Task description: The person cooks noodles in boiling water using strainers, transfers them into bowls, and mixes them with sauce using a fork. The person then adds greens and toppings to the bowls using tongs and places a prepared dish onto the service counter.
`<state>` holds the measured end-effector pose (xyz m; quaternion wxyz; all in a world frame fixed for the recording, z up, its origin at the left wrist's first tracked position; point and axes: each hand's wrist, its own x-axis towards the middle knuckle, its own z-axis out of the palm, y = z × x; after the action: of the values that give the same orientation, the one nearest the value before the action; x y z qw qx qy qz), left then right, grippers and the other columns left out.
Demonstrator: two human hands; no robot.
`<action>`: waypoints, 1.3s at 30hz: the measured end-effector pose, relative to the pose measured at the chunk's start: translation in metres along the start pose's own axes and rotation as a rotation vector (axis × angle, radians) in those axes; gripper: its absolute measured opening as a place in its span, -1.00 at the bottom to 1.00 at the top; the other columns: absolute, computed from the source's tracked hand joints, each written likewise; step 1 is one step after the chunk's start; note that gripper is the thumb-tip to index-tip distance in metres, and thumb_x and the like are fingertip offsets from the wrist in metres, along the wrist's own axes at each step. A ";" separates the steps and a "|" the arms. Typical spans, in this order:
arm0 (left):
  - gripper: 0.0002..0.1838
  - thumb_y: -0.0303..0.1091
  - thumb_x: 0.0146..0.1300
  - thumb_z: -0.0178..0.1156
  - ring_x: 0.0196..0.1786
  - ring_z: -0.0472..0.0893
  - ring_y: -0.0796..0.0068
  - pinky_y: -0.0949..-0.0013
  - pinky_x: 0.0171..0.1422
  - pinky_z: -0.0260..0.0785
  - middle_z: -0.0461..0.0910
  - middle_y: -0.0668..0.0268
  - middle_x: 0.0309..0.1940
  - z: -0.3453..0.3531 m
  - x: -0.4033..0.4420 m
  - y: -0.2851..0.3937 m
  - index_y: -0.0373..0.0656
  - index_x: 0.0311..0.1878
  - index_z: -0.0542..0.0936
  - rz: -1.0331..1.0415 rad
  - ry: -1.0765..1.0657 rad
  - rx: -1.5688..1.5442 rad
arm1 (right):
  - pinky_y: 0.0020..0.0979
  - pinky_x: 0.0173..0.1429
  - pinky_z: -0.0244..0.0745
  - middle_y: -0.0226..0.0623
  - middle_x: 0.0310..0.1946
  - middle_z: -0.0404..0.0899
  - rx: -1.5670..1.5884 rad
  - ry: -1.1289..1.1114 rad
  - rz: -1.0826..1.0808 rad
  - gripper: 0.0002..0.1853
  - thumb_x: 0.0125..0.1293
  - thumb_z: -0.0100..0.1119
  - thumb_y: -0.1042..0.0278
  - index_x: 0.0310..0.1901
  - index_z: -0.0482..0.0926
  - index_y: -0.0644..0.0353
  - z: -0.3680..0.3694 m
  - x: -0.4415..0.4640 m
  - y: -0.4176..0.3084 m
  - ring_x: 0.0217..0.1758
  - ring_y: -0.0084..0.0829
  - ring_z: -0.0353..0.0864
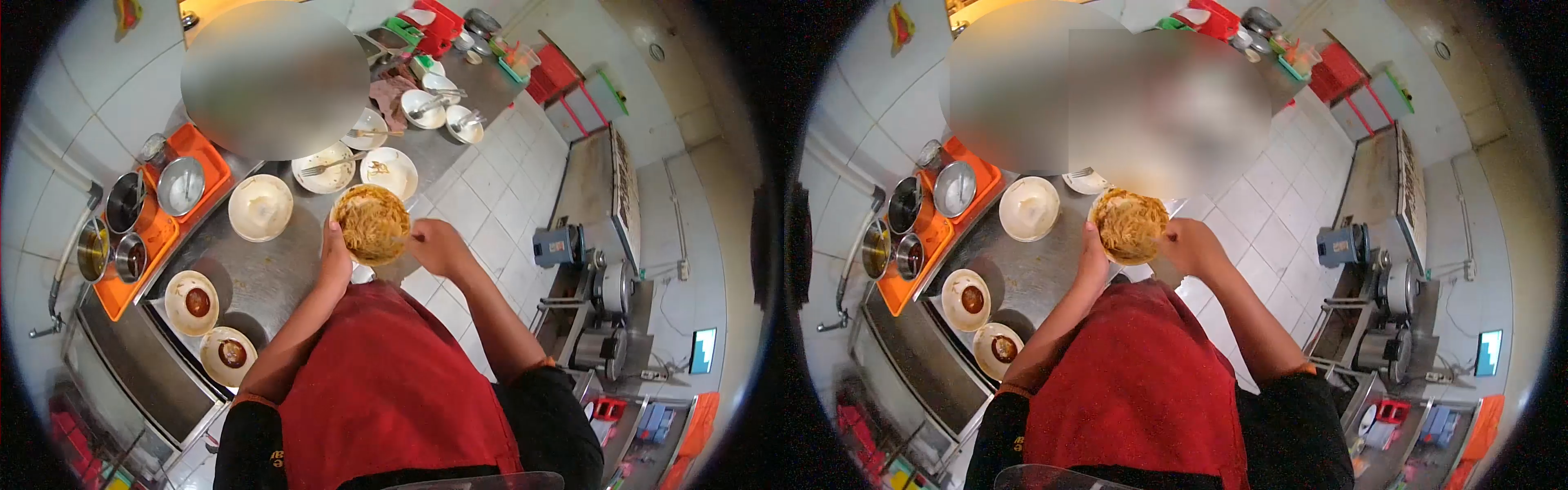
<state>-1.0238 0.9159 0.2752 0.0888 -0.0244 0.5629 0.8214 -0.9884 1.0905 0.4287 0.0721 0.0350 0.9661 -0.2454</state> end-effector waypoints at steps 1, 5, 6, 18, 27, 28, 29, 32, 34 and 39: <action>-0.29 0.17 0.58 -0.36 0.41 0.33 0.29 0.26 0.49 0.14 0.35 0.10 0.36 -0.001 0.000 -0.001 -0.27 0.43 0.25 -0.012 0.015 0.013 | -0.04 -0.30 0.43 0.01 -0.46 0.60 0.019 0.048 0.028 -0.77 0.20 0.16 0.23 -0.39 0.59 0.27 -0.011 -0.012 -0.011 -0.38 0.08 0.59; -0.28 0.19 0.58 -0.38 0.42 0.34 0.29 0.27 0.49 0.15 0.35 0.09 0.36 -0.004 -0.009 0.017 -0.27 0.43 0.26 -0.200 0.043 0.012 | -0.02 -0.26 0.48 0.03 -0.43 0.62 -0.261 0.133 0.106 -0.79 0.18 0.14 0.26 -0.35 0.57 0.25 -0.031 -0.024 -0.009 -0.32 0.09 0.62; -0.28 0.19 0.58 -0.38 0.42 0.34 0.29 0.27 0.49 0.15 0.35 0.09 0.36 0.003 -0.010 0.007 -0.27 0.43 0.26 -0.209 0.036 0.015 | -0.02 -0.26 0.48 0.03 -0.43 0.62 -0.259 0.131 0.117 -0.79 0.18 0.14 0.26 -0.35 0.57 0.25 -0.021 -0.019 0.002 -0.32 0.09 0.62; -0.30 0.16 0.59 -0.39 0.38 0.38 0.32 0.27 0.48 0.18 0.38 0.09 0.34 0.013 -0.010 -0.019 -0.27 0.43 0.26 -0.196 -0.069 -0.003 | 0.02 -0.24 0.47 0.01 -0.46 0.60 -0.120 0.067 -0.012 -0.79 0.21 0.11 0.23 -0.38 0.53 0.23 0.007 -0.017 0.042 -0.33 0.11 0.59; -0.23 0.24 0.56 -0.38 0.40 0.39 0.29 0.24 0.45 0.24 0.38 0.10 0.35 -0.001 -0.004 -0.017 -0.28 0.46 0.20 -0.234 -0.044 -0.113 | 0.05 -0.26 0.46 0.00 -0.50 0.60 -0.135 0.093 -0.001 -0.80 0.21 0.11 0.26 -0.46 0.55 0.21 0.002 -0.015 0.040 -0.38 0.09 0.59; -0.22 0.25 0.55 -0.38 0.41 0.37 0.29 0.25 0.47 0.22 0.39 0.09 0.34 0.003 -0.005 -0.015 -0.29 0.46 0.19 -0.188 -0.043 0.005 | 0.04 -0.26 0.46 0.00 -0.49 0.60 -0.187 0.103 -0.025 -0.79 0.21 0.11 0.26 -0.47 0.54 0.22 0.011 -0.011 0.045 -0.38 0.08 0.59; -0.24 0.26 0.54 -0.39 0.41 0.41 0.28 0.20 0.48 0.25 0.34 0.12 0.40 0.015 -0.011 -0.015 -0.20 0.48 0.18 -0.328 0.008 -0.151 | -0.02 -0.27 0.47 0.01 -0.49 0.59 -0.035 0.069 -0.024 -0.77 0.23 0.12 0.26 -0.46 0.55 0.24 0.022 -0.008 0.047 -0.38 0.06 0.59; -0.22 0.25 0.55 -0.38 0.44 0.33 0.28 0.26 0.50 0.17 0.32 0.07 0.39 0.014 -0.004 -0.032 -0.29 0.47 0.18 -0.225 0.036 -0.097 | -0.09 -0.28 0.46 0.01 -0.49 0.59 0.216 -0.050 0.015 -0.78 0.23 0.13 0.27 -0.44 0.56 0.25 0.009 -0.001 0.045 -0.38 0.04 0.60; -0.24 0.23 0.56 -0.37 0.44 0.33 0.27 0.26 0.51 0.17 0.29 0.07 0.41 0.010 0.000 -0.022 -0.28 0.48 0.18 -0.214 -0.001 -0.153 | -0.10 -0.31 0.44 0.01 -0.49 0.59 0.286 -0.047 0.042 -0.80 0.23 0.13 0.29 -0.42 0.58 0.26 0.000 -0.003 0.049 -0.40 0.04 0.60; -0.30 0.15 0.59 -0.36 0.43 0.34 0.26 0.25 0.50 0.18 0.32 0.06 0.39 0.002 0.002 0.000 -0.31 0.44 0.23 -0.201 0.174 -0.027 | -0.05 -0.32 0.47 -0.05 -0.49 0.60 -0.138 0.129 -0.057 -0.80 0.27 0.14 0.28 -0.42 0.55 0.22 -0.009 -0.005 0.031 -0.41 0.01 0.61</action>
<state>-1.0257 0.9183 0.2755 0.1209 -0.1529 0.5520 0.8108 -0.9810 1.1217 0.4227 0.0049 0.0181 0.9839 -0.1775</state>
